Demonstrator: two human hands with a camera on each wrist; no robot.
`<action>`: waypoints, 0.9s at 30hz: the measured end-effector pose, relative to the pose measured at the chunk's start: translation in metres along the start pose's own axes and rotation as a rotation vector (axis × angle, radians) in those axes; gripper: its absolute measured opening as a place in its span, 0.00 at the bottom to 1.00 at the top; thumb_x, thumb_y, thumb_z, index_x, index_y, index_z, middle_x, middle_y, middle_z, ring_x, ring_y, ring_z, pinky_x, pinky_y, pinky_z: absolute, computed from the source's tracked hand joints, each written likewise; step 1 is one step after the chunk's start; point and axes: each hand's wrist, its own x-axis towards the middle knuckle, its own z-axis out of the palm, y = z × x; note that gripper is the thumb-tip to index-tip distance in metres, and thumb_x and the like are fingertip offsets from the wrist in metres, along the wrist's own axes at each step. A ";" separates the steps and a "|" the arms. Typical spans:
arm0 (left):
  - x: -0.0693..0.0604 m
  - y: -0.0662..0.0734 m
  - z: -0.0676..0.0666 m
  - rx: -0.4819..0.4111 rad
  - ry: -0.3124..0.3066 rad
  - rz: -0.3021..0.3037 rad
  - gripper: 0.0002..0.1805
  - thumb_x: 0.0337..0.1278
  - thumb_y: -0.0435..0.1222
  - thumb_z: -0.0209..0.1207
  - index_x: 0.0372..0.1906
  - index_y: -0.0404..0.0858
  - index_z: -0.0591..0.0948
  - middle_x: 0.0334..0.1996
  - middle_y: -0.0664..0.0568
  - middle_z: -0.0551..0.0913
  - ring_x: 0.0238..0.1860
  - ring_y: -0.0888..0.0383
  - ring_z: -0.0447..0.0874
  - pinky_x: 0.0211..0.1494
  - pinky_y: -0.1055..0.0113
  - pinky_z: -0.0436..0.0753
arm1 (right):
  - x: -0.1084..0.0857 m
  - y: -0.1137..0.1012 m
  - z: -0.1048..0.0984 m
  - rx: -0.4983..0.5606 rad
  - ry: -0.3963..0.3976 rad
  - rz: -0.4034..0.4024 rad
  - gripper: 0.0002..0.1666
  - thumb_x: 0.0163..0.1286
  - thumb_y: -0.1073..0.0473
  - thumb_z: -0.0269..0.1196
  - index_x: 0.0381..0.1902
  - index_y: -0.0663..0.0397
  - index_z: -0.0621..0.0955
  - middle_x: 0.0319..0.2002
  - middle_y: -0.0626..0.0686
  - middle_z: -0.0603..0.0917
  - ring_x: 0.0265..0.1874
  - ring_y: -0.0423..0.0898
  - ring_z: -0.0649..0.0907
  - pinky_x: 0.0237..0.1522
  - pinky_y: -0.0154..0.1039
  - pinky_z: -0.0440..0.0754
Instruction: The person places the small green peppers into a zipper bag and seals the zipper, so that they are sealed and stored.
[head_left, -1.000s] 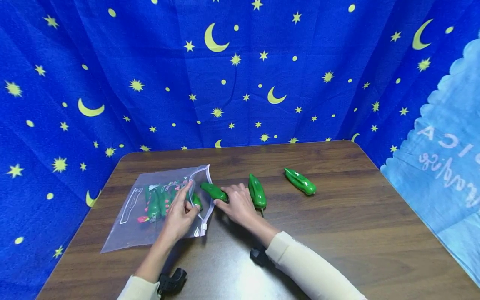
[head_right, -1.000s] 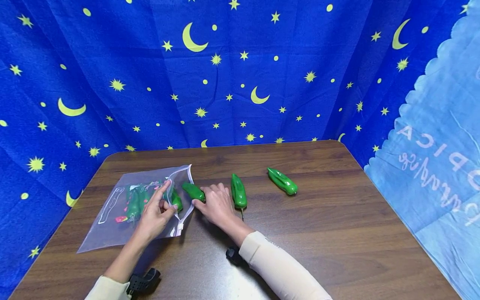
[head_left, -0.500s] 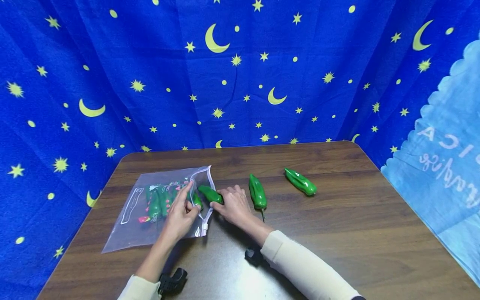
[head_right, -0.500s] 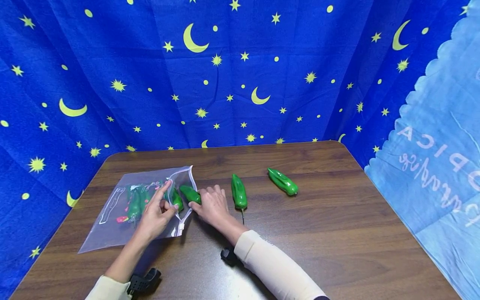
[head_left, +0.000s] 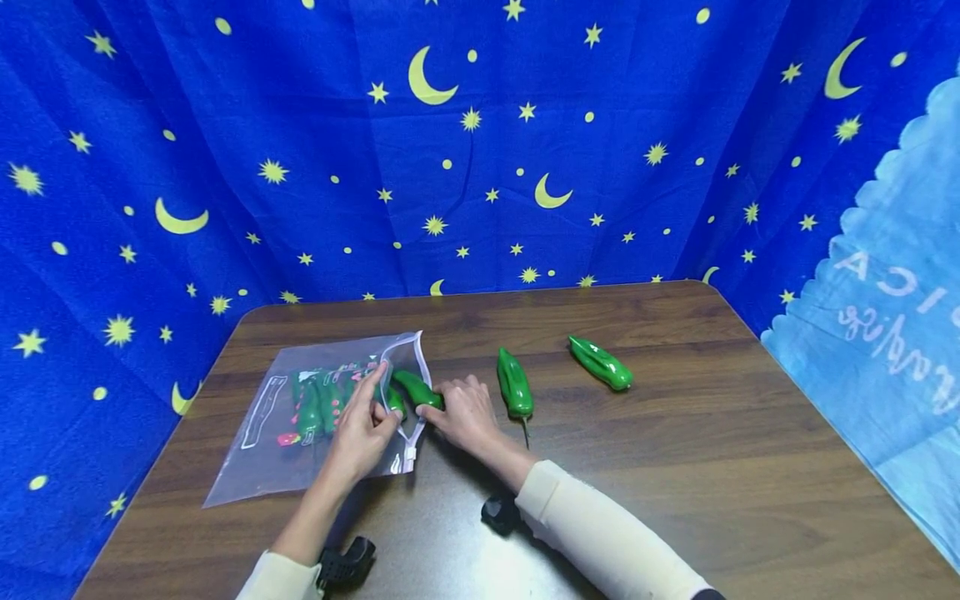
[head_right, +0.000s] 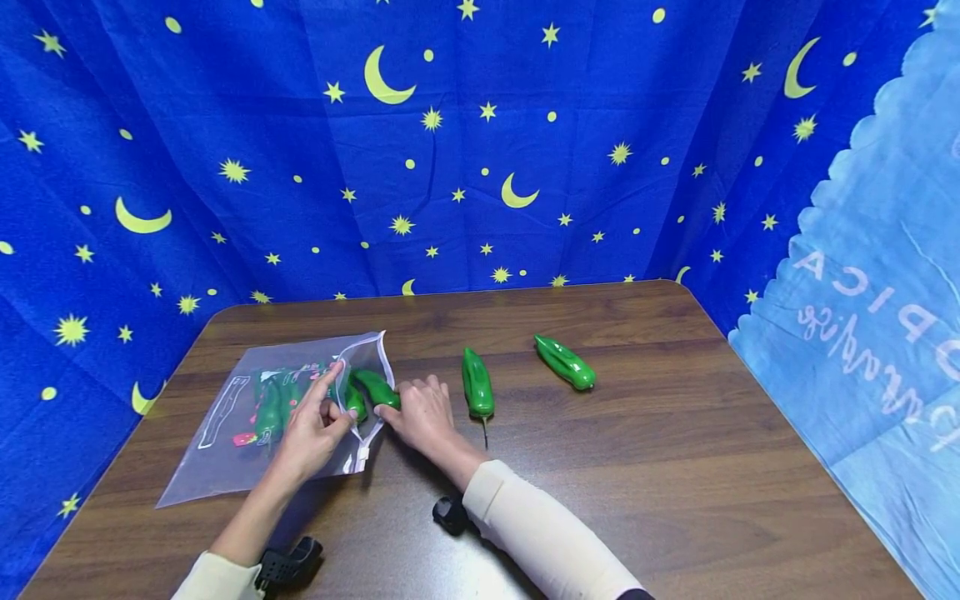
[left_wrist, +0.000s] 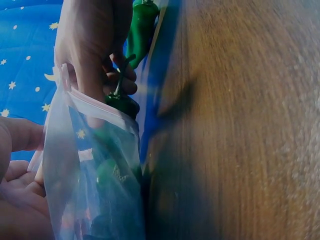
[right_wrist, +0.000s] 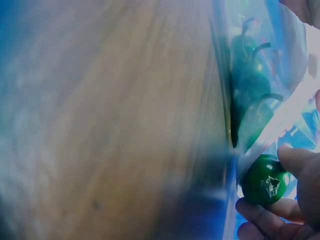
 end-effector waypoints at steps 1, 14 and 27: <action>0.000 0.000 0.000 0.002 0.000 0.000 0.40 0.51 0.25 0.59 0.71 0.40 0.59 0.40 0.40 0.73 0.24 0.70 0.68 0.25 0.76 0.72 | 0.000 0.000 0.000 0.001 -0.003 0.002 0.25 0.56 0.39 0.65 0.44 0.49 0.85 0.37 0.49 0.88 0.34 0.47 0.77 0.34 0.37 0.69; 0.000 0.000 0.000 0.023 0.000 -0.013 0.40 0.51 0.26 0.59 0.72 0.40 0.59 0.40 0.41 0.74 0.23 0.70 0.68 0.24 0.74 0.72 | -0.001 0.000 0.002 0.039 -0.014 -0.020 0.25 0.56 0.39 0.65 0.44 0.50 0.85 0.38 0.50 0.88 0.33 0.47 0.77 0.34 0.37 0.69; 0.000 -0.003 0.002 0.008 -0.006 -0.019 0.42 0.49 0.24 0.60 0.72 0.40 0.58 0.37 0.40 0.74 0.23 0.69 0.68 0.25 0.74 0.74 | -0.008 0.010 -0.003 0.144 0.009 -0.059 0.14 0.62 0.58 0.58 0.43 0.53 0.85 0.40 0.52 0.88 0.32 0.48 0.77 0.37 0.40 0.72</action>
